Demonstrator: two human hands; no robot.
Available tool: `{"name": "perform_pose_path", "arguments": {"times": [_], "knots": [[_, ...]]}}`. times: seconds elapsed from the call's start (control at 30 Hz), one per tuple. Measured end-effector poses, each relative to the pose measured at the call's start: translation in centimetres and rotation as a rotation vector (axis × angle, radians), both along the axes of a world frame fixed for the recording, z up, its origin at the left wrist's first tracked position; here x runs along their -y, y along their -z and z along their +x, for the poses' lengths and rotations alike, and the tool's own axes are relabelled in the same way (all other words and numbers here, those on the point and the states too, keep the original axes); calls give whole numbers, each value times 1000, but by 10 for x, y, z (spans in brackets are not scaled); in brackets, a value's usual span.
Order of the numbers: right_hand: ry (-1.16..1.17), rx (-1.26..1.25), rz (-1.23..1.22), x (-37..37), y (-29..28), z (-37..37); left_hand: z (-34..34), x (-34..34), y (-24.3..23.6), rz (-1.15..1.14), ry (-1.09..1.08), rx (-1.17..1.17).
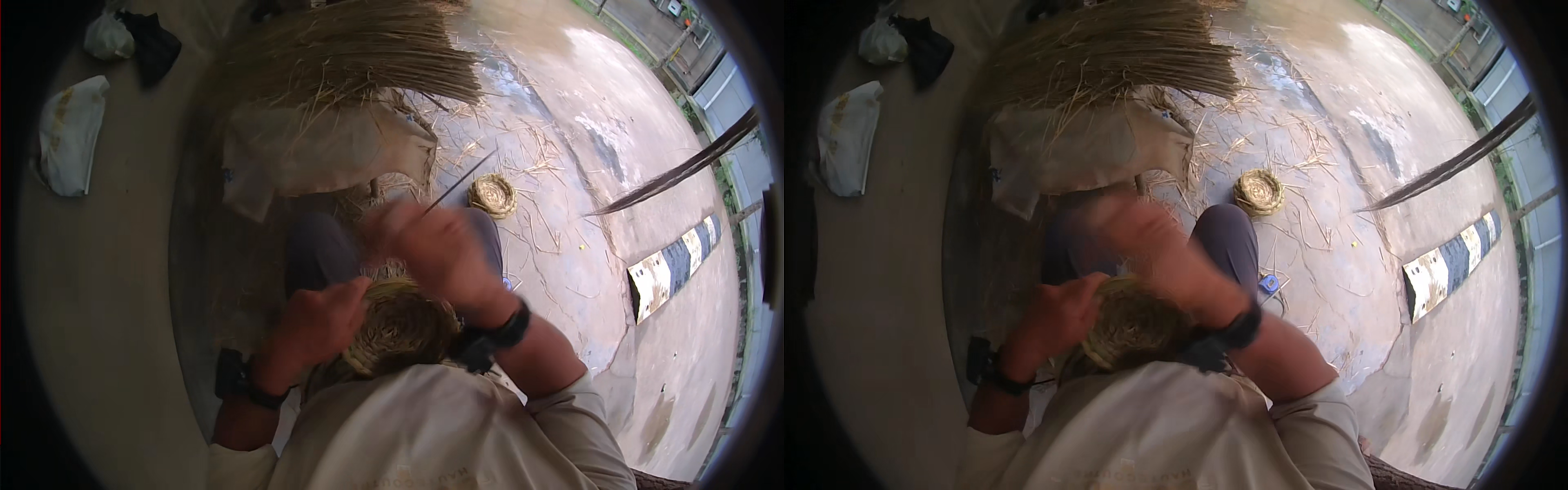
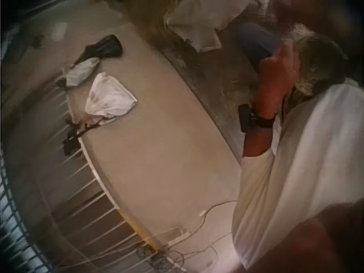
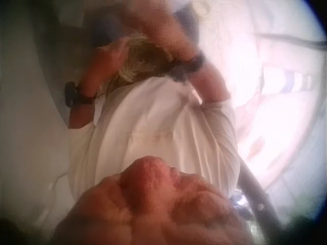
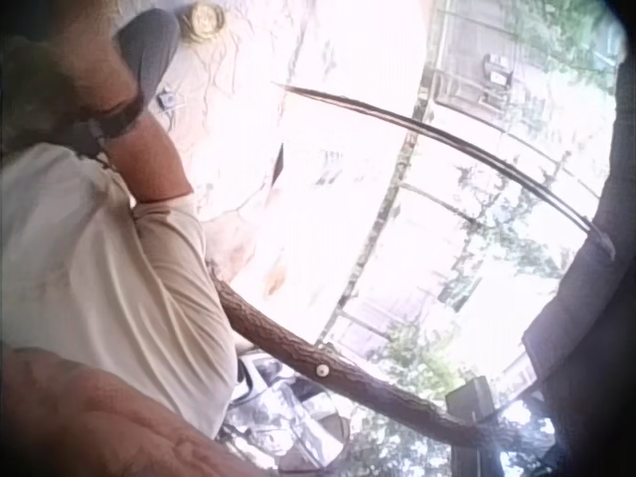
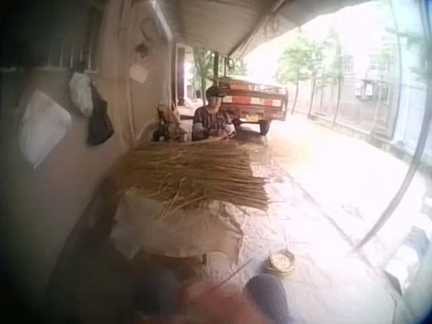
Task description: Weaving a circular basket or mat from straw strands.
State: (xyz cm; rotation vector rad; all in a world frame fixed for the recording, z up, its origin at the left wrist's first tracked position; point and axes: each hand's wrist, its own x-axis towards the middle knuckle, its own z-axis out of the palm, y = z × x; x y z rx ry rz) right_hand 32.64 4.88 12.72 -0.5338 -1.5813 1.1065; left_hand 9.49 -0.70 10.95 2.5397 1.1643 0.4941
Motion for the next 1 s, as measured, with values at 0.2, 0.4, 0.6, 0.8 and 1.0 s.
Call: {"name": "perform_pose_path", "arguments": {"times": [0.2,0.4,0.6,0.8,1.0], "knots": [[-618,412,402,71,9,-37,-13,1,12,-168,-111,93],[-676,283,39,75,30,-31,-17,-1,20,-238,-168,164],[-282,409,119,62,17,48,-10,-2,32,-246,-303,195],[803,428,-414,76,5,234,-49,-15,44,-160,-548,260],[915,273,-542,102,-12,211,-52,-24,27,-30,-551,126]]}}
